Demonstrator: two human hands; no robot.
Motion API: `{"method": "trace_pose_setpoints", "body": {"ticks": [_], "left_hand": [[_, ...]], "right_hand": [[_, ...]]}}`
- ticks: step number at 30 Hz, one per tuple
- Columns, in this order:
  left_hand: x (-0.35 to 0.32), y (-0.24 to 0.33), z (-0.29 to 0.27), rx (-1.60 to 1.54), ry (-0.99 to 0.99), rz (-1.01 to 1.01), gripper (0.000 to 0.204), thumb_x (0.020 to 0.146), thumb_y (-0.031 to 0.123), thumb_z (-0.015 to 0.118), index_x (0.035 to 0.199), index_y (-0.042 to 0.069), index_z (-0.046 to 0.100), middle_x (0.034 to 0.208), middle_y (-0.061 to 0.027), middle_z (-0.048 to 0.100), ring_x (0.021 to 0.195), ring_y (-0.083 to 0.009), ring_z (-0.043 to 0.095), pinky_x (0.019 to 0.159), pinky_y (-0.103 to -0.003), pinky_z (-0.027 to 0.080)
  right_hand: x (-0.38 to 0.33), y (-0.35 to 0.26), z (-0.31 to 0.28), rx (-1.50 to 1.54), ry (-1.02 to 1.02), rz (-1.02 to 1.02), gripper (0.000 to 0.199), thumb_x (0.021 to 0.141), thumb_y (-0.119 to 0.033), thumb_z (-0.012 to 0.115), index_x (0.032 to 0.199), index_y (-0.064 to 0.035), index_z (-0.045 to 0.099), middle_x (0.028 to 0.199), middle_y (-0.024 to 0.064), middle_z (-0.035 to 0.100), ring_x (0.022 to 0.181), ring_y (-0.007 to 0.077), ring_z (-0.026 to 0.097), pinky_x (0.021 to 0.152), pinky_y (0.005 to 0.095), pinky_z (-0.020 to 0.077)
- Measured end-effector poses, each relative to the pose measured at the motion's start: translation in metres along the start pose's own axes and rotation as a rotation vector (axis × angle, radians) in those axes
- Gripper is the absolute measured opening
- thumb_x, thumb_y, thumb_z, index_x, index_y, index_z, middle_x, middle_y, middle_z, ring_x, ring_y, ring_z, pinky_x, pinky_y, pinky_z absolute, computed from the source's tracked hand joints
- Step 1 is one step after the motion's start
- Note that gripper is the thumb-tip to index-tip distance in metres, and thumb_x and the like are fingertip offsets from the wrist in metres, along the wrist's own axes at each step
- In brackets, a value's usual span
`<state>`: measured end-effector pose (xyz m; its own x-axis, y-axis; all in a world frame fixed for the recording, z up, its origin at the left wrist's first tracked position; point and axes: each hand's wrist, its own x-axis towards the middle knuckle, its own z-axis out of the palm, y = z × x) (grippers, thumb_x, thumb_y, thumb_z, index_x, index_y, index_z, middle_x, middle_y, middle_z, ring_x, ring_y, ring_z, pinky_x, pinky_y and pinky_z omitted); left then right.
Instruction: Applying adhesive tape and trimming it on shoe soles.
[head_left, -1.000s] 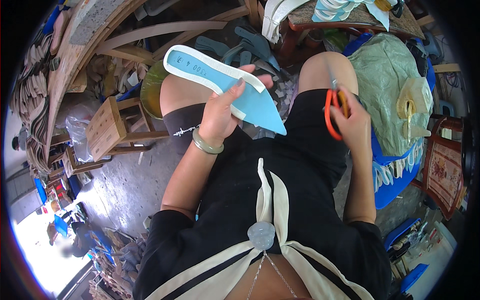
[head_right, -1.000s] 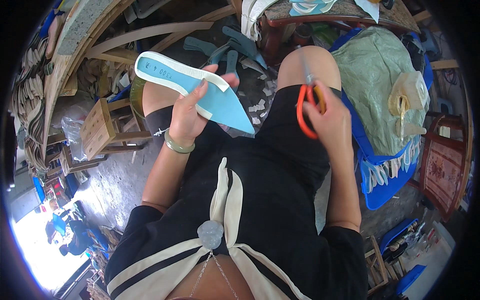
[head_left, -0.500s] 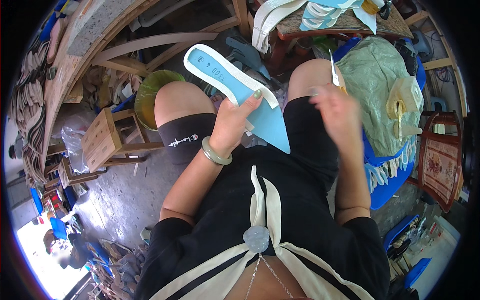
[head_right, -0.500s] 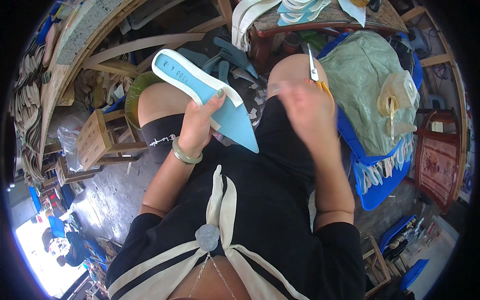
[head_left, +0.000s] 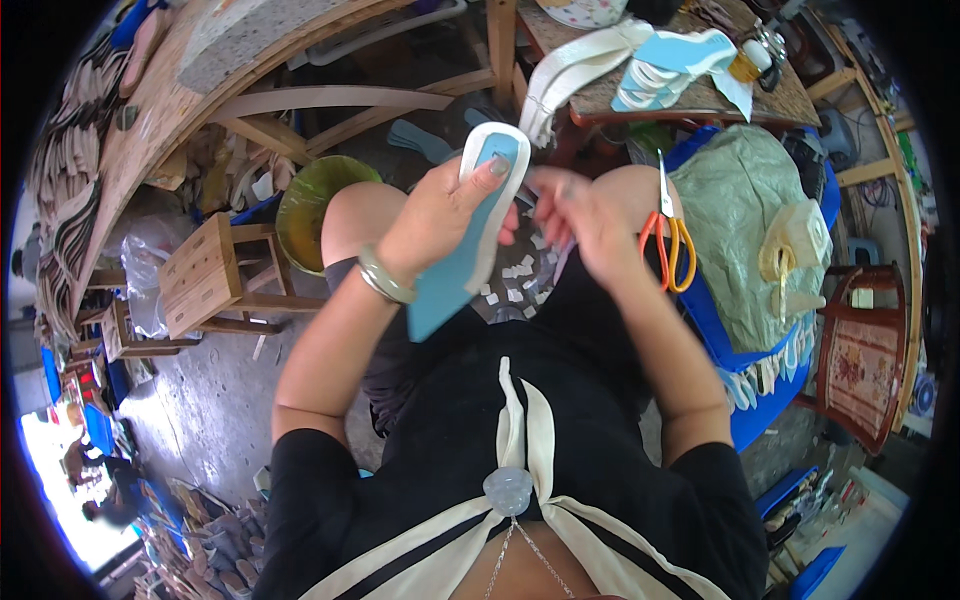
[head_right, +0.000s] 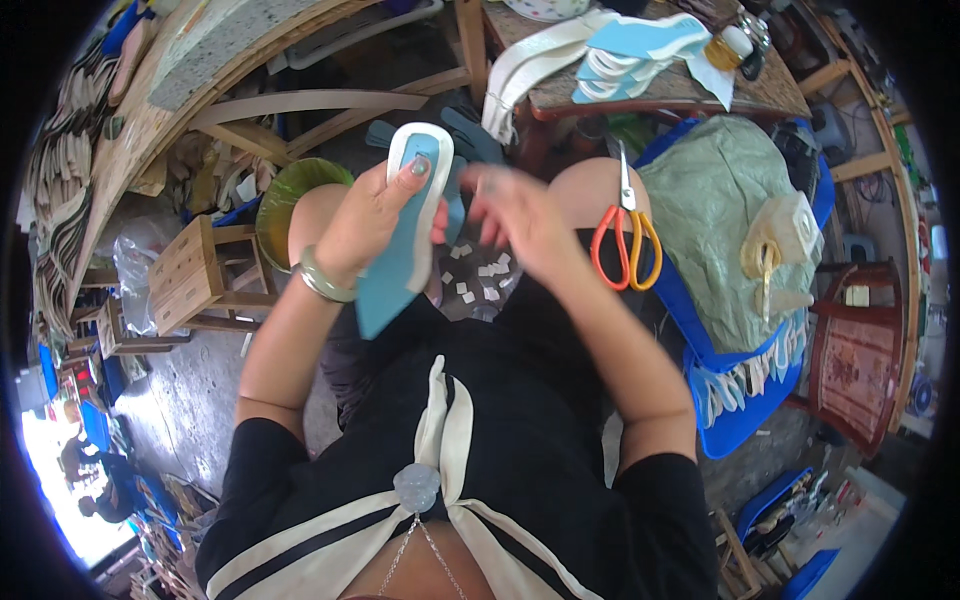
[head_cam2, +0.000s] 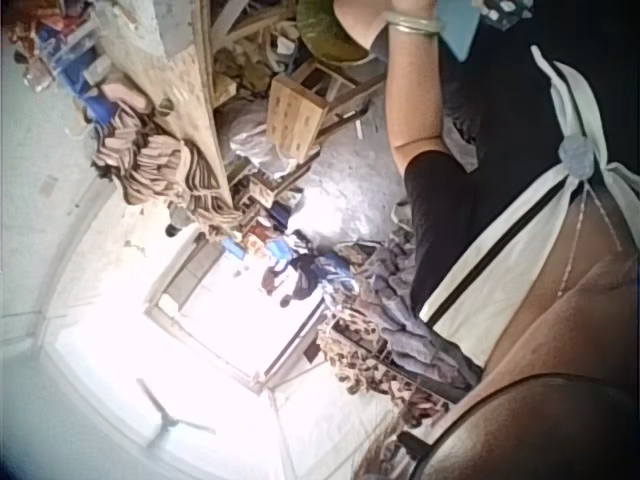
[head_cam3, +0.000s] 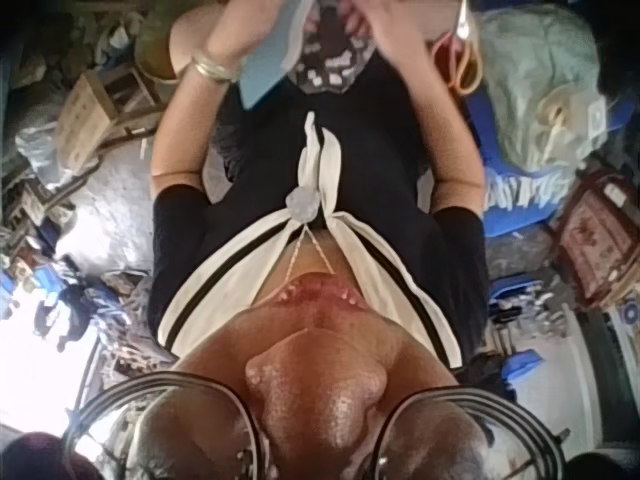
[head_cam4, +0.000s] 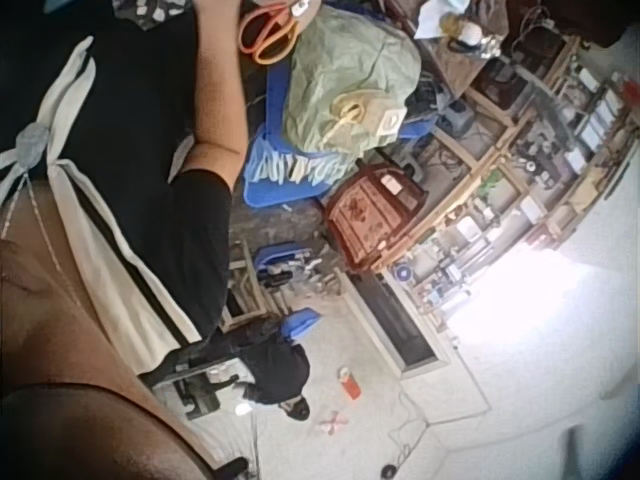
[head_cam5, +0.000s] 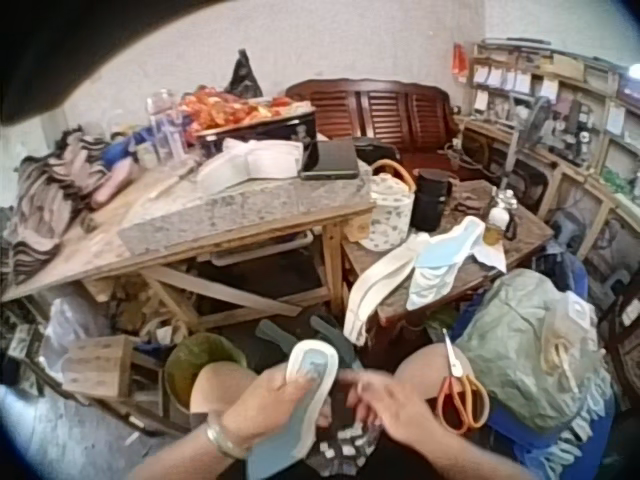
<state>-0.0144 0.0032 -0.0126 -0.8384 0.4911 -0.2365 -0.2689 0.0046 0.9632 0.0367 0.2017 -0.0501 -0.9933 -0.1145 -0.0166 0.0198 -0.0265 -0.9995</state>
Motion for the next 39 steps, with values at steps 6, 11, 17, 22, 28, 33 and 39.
{"method": "trace_pose_setpoints", "body": {"ticks": [6,11,17,22,28,33,39], "left_hand": [[0.007,0.026,-0.003,0.424,-0.367,-0.181,0.045,0.095,0.045,0.052,0.095,0.001,0.057,0.072,-0.0080,0.063,0.061,-0.0144,0.063,0.057,-0.027,0.052],[0.010,0.017,-0.003,0.386,-0.319,-0.169,0.044,0.096,0.045,0.050,0.095,0.001,0.057,0.072,-0.0084,0.064,0.060,-0.0148,0.064,0.056,-0.027,0.052],[0.011,-0.012,0.019,0.068,-0.088,-0.041,0.048,0.096,0.047,0.048,0.097,-0.001,0.054,0.073,-0.0100,0.064,0.061,-0.0157,0.064,0.057,-0.028,0.052],[0.009,-0.025,0.027,-0.014,0.050,-0.006,0.056,0.098,0.052,0.037,0.100,-0.001,0.056,0.075,-0.0105,0.064,0.062,-0.0167,0.064,0.057,-0.027,0.051],[0.013,-0.019,0.025,-0.091,0.066,-0.004,0.078,0.092,0.068,0.026,0.110,-0.001,0.059,0.080,-0.0102,0.064,0.055,-0.0148,0.060,0.051,-0.026,0.050],[0.017,-0.042,0.019,-0.396,-0.173,-0.097,0.072,0.093,0.068,0.022,0.096,0.005,0.056,0.062,-0.0024,0.053,0.045,-0.0113,0.047,0.040,-0.021,0.035],[0.005,-0.034,0.028,-0.254,-0.127,-0.107,0.077,0.092,0.070,0.020,0.104,0.002,0.055,0.077,-0.0069,0.060,0.064,-0.0139,0.058,0.058,-0.024,0.046]], "right_hand": [[0.072,-0.059,-0.032,-0.844,-0.498,-0.405,0.032,0.097,-0.031,0.044,0.095,-0.0071,0.067,0.072,0.0121,0.062,0.071,0.0269,0.062,0.064,0.0343,0.0467],[0.070,-0.048,-0.029,-0.992,-0.423,-0.574,0.031,0.096,-0.030,0.051,0.101,-0.0020,0.065,0.085,0.0166,0.065,0.075,0.0311,0.063,0.068,0.0360,0.0490],[0.050,-0.006,-0.002,-0.349,0.075,-0.449,0.029,0.097,-0.023,0.051,0.111,-0.0008,0.063,0.084,0.0162,0.067,0.076,0.0180,0.066,0.068,0.0292,0.0499],[0.035,0.005,0.023,-0.235,0.259,-0.403,0.028,0.092,-0.014,0.057,0.117,-0.0023,0.060,0.080,0.0096,0.066,0.068,0.0123,0.061,0.064,0.0263,0.0488],[0.020,0.002,0.025,-0.198,0.095,-0.290,0.068,0.078,-0.013,0.072,0.139,-0.0060,0.041,0.113,0.0044,0.056,0.101,0.0132,0.054,0.086,0.0292,0.0459],[0.026,-0.010,0.030,0.480,-0.079,0.045,0.068,0.075,-0.009,0.076,0.135,-0.0038,0.043,0.115,0.0093,0.059,0.106,0.0157,0.056,0.095,0.0304,0.0434],[0.027,-0.009,0.025,0.281,0.157,0.050,0.050,0.079,-0.013,0.074,0.121,0.0006,0.051,0.097,0.0079,0.064,0.077,0.0104,0.061,0.062,0.0212,0.0507]]}}
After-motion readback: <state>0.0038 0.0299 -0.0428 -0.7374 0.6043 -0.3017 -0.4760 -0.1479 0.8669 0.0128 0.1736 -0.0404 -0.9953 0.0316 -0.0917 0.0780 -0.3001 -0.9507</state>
